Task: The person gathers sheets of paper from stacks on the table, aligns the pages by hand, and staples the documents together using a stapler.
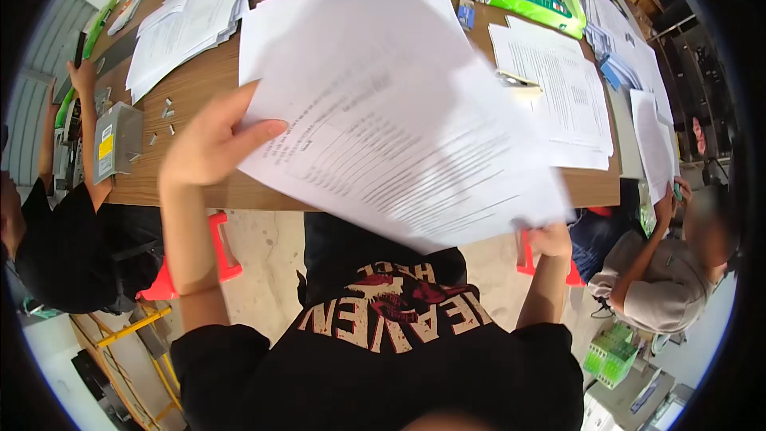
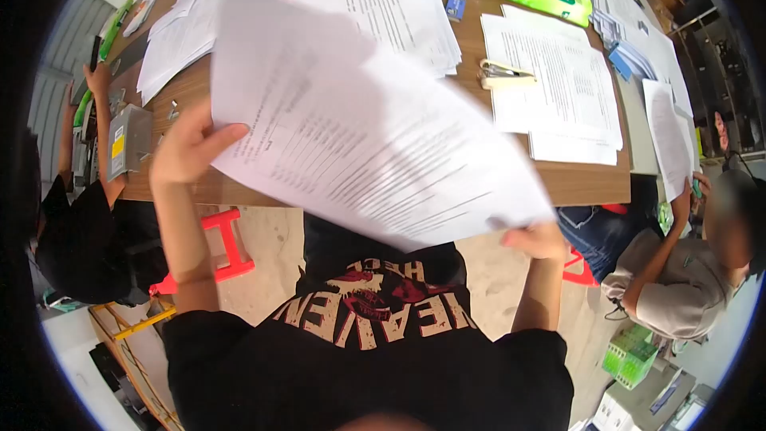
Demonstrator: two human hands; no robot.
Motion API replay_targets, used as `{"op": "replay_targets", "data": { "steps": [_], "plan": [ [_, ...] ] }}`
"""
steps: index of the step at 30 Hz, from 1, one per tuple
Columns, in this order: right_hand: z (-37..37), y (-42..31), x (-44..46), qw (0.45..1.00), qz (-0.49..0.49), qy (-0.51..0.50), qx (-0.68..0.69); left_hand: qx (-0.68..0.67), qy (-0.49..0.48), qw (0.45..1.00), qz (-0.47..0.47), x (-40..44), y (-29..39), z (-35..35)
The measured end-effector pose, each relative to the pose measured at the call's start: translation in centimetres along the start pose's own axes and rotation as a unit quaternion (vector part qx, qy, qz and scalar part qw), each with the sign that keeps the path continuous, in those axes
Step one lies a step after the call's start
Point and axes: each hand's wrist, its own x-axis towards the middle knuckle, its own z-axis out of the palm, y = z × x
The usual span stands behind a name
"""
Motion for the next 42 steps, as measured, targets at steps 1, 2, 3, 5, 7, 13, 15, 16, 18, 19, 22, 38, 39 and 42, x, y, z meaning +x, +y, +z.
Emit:
{"op": "replay_targets", "data": {
  "steps": [1, 2, 3, 5, 7, 13, 15, 16, 18, 19, 22, 38, 39, 42],
  "plan": [
    [0.9, -1.8, 1.4, 0.996, 0.026, 0.035, 0.077, 0.108, -0.105, 0.988, 0.041, 0.9, 1.1, -1.8],
    [-0.4, -1.5, 1.8, 0.995, 0.01, 0.087, 0.056, 0.109, -0.098, 0.988, 0.041, 2.0, 2.4, -2.9],
    [-1.2, -1.4, 2.6, 0.988, -0.067, 0.141, 0.006, 0.186, -0.188, 0.964, 0.025, 3.5, 3.9, -3.5],
    [-1.0, -3.3, 4.3, 0.961, -0.132, 0.186, -0.158, 0.257, -0.277, 0.926, 0.006, 6.2, 4.3, -3.0],
    [2.7, -5.9, 6.8, 0.951, -0.186, 0.14, -0.203, 0.289, -0.356, 0.881, 0.119, 8.8, 3.5, -1.3],
    [7.3, -9.3, 12.3, 0.866, -0.167, -0.017, -0.471, 0.354, -0.416, 0.826, 0.138, 12.6, 6.3, 4.9],
    [7.1, -8.7, 12.7, 0.876, -0.102, -0.072, -0.465, 0.356, -0.427, 0.822, 0.125, 13.4, 6.6, 5.7],
    [6.8, -8.0, 12.8, 0.884, -0.119, -0.039, -0.451, 0.355, -0.433, 0.821, 0.11, 13.8, 6.6, 5.8],
    [6.2, -7.8, 12.6, 0.89, -0.133, -0.007, -0.437, 0.272, -0.409, 0.867, 0.085, 14.0, 5.5, 4.8],
    [5.8, -7.9, 12.1, 0.906, -0.077, 0.007, -0.416, 0.188, -0.384, 0.902, 0.055, 13.9, 4.9, 4.1],
    [4.7, -7.4, 10.7, 0.919, -0.032, 0.046, -0.389, 0.075, -0.288, 0.955, 0.005, 12.1, 4.2, 3.2],
    [1.6, -4.7, 9.3, 0.926, 0.026, -0.014, -0.376, 0.086, 0.053, 0.987, 0.123, 7.3, 3.6, 10.9],
    [1.5, -4.9, 9.4, 0.926, 0.03, -0.015, -0.376, 0.083, 0.051, 0.988, 0.121, 7.3, 3.5, 11.1],
    [0.9, -5.0, 9.8, 0.936, 0.034, -0.023, -0.349, 0.121, 0.069, 0.979, 0.151, 7.3, 3.2, 11.5]
  ]
}}
